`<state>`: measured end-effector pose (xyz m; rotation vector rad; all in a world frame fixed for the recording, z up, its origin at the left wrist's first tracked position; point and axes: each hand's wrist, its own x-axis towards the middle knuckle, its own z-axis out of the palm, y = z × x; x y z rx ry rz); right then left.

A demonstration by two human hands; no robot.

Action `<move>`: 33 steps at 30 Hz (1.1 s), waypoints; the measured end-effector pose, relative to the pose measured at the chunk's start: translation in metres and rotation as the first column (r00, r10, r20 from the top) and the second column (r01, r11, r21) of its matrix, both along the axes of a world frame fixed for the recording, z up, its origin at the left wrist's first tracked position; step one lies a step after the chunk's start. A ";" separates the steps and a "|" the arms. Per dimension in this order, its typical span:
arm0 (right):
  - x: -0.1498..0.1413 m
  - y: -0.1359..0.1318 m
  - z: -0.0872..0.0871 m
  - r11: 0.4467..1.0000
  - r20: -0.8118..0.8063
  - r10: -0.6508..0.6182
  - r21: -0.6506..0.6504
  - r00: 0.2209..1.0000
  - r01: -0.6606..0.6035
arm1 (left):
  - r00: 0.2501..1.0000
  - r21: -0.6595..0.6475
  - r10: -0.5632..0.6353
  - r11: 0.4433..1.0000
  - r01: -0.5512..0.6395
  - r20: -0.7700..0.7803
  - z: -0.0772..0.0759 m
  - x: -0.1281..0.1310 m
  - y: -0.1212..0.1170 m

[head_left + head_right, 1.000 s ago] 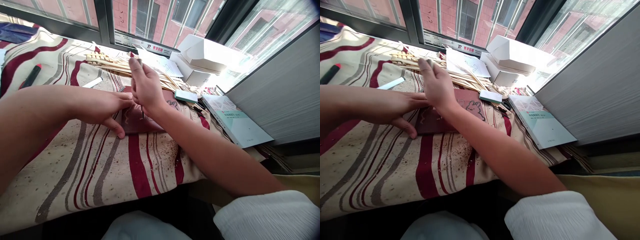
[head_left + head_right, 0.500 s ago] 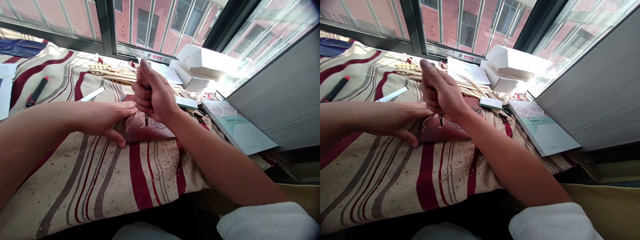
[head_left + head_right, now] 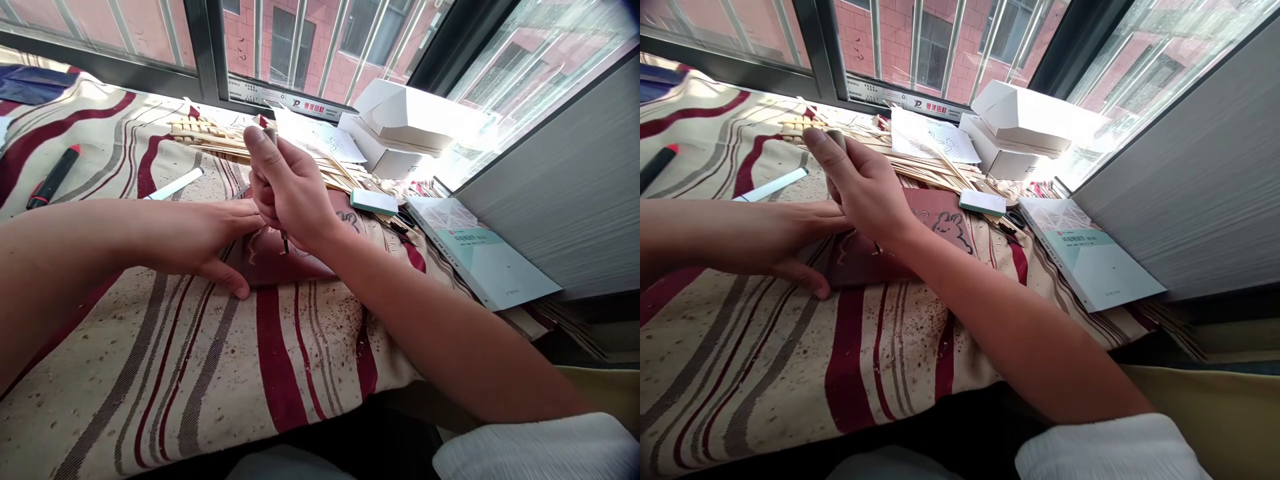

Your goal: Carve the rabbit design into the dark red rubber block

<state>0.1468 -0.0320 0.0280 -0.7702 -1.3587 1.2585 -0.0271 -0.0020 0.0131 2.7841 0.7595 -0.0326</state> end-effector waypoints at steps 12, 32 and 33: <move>-0.002 0.000 -0.008 0.915 0.083 0.376 0.125 0.923 -0.384 | 1.000 -0.127 0.012 0.992 -0.010 0.013 0.002 0.005 -0.002; 0.024 0.007 0.010 0.768 -0.053 0.629 -0.113 0.775 -0.631 | 1.000 -0.106 -0.021 0.994 0.021 0.001 0.011 0.006 -0.005; 0.025 0.006 0.012 0.808 -0.077 0.577 -0.094 0.813 -0.582 | 1.000 -0.075 -0.026 0.997 0.025 -0.004 0.011 0.006 -0.005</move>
